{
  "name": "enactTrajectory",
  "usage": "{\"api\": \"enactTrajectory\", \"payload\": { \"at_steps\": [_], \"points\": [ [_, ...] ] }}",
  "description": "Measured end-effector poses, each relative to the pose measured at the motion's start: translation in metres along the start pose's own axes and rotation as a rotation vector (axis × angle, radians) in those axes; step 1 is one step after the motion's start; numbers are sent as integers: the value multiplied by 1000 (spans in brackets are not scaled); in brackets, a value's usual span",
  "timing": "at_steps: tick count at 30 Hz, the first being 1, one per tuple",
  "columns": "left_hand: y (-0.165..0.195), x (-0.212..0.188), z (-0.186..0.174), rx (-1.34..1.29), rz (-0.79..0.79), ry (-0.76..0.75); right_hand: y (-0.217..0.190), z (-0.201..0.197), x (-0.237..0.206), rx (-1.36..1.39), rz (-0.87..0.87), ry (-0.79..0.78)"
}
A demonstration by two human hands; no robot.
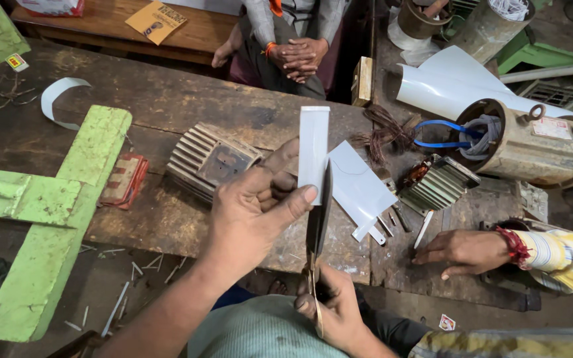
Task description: The person cuts narrow strips from a white plastic sheet using scissors and inserts each strip into the slots of a ribbed electric motor stator housing on the workbench, repeating the cut-and-insert cycle and rotating the housing to reach different slots.
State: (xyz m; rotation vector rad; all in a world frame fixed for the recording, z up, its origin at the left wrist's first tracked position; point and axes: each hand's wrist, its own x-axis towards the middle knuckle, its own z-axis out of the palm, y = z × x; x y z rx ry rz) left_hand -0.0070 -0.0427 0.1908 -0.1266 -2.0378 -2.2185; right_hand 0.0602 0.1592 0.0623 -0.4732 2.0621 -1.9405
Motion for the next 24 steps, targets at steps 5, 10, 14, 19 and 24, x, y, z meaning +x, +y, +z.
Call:
{"api": "enactTrajectory", "payload": {
  "at_steps": [5, 10, 14, 19, 24],
  "points": [
    [2, 0, 4, -93, 94, -13, -9, -3, 0, -3, -146, -56],
    [5, -2, 5, -72, 78, -18, -15, -1, 1, -104, -144, -11],
    [6, -6, 10, -34, 100, 0, -15, -1, -1, -102, -129, -7],
    [6, -5, 11, -6, 81, 15, -15, -3, -2, -101, -142, -8],
    [3, -3, 10, 2, 71, 6, -14, -3, -2, -129, -158, 21]
  ]
}}
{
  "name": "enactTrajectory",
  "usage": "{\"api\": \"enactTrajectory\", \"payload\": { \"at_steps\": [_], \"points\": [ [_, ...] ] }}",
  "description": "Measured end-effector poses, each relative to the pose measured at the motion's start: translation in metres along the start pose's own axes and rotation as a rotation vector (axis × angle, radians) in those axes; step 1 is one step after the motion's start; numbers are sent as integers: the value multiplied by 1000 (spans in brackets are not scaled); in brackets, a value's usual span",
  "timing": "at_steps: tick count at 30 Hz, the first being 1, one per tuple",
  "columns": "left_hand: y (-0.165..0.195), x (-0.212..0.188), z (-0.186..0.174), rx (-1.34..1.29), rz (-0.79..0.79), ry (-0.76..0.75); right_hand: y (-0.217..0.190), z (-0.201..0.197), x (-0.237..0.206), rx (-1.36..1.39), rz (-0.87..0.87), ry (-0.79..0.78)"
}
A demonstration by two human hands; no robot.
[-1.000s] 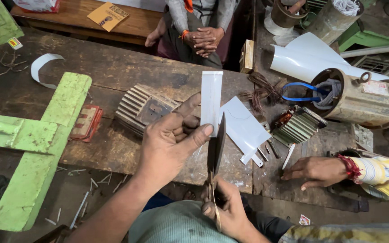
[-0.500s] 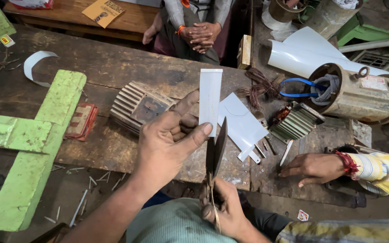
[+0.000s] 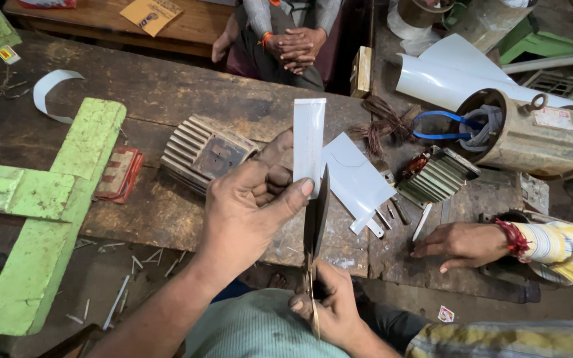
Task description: The person cuts narrow strips from a white plastic sheet using scissors and inserts each strip into the slots of a ribbed electric motor stator housing on the workbench, repeating the cut-and-insert cycle and rotating the housing to reach different slots.
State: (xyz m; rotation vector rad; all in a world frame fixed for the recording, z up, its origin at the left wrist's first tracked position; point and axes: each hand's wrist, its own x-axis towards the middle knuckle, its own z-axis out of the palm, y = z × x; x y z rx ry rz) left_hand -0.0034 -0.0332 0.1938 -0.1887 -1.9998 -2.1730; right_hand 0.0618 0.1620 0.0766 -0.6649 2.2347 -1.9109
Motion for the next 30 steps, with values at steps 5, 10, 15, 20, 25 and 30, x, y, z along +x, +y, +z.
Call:
{"api": "enactTrajectory", "payload": {
  "at_steps": [5, 10, 15, 20, 25, 30],
  "points": [
    [-5, 1, 0, -70, -33, -25, 2, -1, -1, -34, 0, 14],
    [-6, 4, 3, -19, -3, -29, 5, -2, -1, -31, 8, 22],
    [-3, 6, 6, 56, -16, -41, 10, -6, -4, -29, 27, 30],
    [-6, 7, 7, 115, -28, -62, 16, -9, -7, 140, 38, 51],
    [-13, 4, 15, 132, 9, -72, 16, -11, -7, 88, 61, 90],
    [-16, 3, 15, 100, -40, -82, 15, -9, -7, 57, 42, 111]
  ]
}}
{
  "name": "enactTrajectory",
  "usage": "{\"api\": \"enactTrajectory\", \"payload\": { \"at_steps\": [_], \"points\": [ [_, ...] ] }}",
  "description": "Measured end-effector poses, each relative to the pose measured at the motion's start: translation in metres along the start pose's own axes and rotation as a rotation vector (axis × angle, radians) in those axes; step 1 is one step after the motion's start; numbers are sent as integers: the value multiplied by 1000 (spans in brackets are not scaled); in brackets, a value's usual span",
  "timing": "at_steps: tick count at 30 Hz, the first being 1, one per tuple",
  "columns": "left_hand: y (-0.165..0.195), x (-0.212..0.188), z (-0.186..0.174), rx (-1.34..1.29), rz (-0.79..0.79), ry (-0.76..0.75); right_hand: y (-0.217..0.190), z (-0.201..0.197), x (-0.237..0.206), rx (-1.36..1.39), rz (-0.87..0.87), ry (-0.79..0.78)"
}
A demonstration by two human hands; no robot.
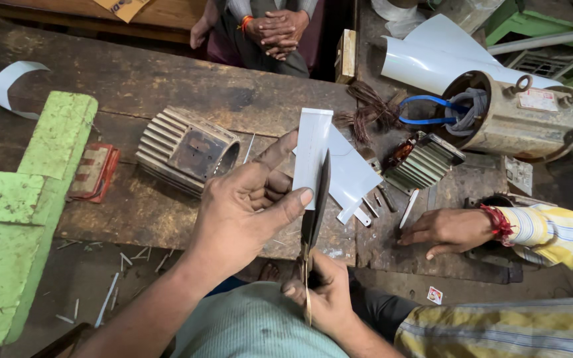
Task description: The person cuts narrow strips from a white plastic sheet using scissors and inserts each strip into the slots of a ribbed electric motor stator housing on the workbench, repeating the cut-and-insert cycle and rotating the housing to reach different slots.
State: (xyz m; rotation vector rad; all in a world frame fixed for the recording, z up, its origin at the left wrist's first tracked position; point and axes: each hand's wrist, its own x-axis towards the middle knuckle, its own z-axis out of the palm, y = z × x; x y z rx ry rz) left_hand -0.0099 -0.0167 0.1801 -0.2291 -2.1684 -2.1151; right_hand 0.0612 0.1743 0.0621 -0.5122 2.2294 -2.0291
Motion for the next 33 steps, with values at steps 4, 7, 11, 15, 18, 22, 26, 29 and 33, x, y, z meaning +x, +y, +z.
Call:
{"api": "enactTrajectory", "payload": {
  "at_steps": [4, 7, 11, 15, 18, 22, 26, 29, 33],
  "points": [
    [3, -2, 0, 82, 54, -25, 0, 3, -1, 35, 30, 32],
    [7, 2, 0, 251, 92, -44, 0, 4, 0, 45, 38, 26],
    [8, 19, 10, 248, 130, 82, -2, 6, 1, -123, 11, 32],
    [1, 21, 26, 270, 294, 196, -4, 8, 0, -102, -7, 10],
    [-5, 16, 31, 258, 392, 195, -5, 5, -2, -79, -34, 0],
    [-7, 8, 40, 207, 229, 101, -4, 3, -6, 19, -39, 10],
    [-6, -3, 42, 244, 342, 123, -4, 3, -8, 57, -41, 25],
    [-5, -4, 41, 257, 295, 113, -5, 3, -9, 52, -47, 20],
    [-5, -4, 41, 253, 336, 118, -6, 5, -8, 47, -3, 23]
  ]
}}
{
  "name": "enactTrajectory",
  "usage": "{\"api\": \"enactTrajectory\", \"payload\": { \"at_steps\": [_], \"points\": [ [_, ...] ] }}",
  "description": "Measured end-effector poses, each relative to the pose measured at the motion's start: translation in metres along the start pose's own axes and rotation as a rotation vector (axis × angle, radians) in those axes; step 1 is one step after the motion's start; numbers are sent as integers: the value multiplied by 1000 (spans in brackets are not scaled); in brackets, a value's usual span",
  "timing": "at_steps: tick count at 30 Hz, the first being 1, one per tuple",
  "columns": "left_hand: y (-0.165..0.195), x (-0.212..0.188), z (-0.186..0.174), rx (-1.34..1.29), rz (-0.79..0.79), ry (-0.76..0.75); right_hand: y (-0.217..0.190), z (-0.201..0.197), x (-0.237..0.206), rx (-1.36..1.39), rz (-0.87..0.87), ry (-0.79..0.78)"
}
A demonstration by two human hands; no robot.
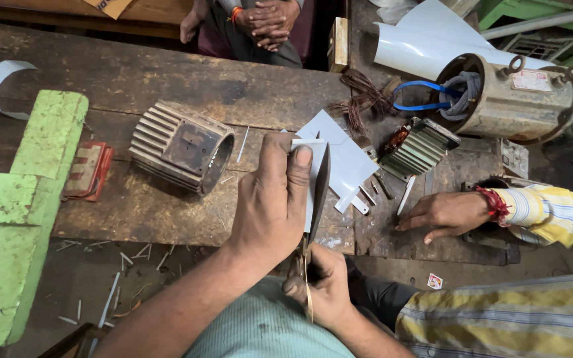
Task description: The person cuts narrow strips from a white plastic sheet using scissors and inserts each strip into the slots of a ribbed electric motor stator housing on the workbench, repeating the cut-and-insert cycle and rotating the housing to reach different slots.
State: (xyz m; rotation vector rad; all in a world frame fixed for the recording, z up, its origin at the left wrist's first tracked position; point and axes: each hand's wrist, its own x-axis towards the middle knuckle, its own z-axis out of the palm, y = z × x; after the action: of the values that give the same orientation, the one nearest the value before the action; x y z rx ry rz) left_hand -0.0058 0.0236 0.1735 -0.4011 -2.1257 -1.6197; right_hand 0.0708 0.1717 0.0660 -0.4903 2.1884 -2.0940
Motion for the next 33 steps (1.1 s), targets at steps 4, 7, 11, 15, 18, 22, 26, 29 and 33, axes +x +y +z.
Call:
{"api": "enactTrajectory", "payload": {
  "at_steps": [4, 7, 11, 15, 18, 22, 26, 29, 33],
  "points": [
    [-1, -1, 1, -39, -35, -29, 0, 2, 1, 24, 24, 13],
    [-5, -2, 1, -40, -83, -59, 1, 1, 0, -3, 25, 21],
    [-8, -9, 7, 19, -120, -127, 3, -4, -2, 167, 18, 31],
    [-9, -17, 13, 15, -207, -179, 8, -9, -4, 161, 85, 75],
    [-14, -19, 13, 37, -234, -136, 14, -9, -7, 125, 94, 73],
    [-26, -21, 13, 13, -180, -104, 27, -6, -9, 127, 208, 103],
    [-46, -31, 17, 32, -416, -152, 54, -18, -3, -79, 227, 129],
    [-68, -44, 10, 140, -226, -95, 84, -37, 12, -582, 284, 116],
    [-101, -67, -16, 61, -388, -205, 114, -59, 27, -1007, 223, -32]
  ]
}}
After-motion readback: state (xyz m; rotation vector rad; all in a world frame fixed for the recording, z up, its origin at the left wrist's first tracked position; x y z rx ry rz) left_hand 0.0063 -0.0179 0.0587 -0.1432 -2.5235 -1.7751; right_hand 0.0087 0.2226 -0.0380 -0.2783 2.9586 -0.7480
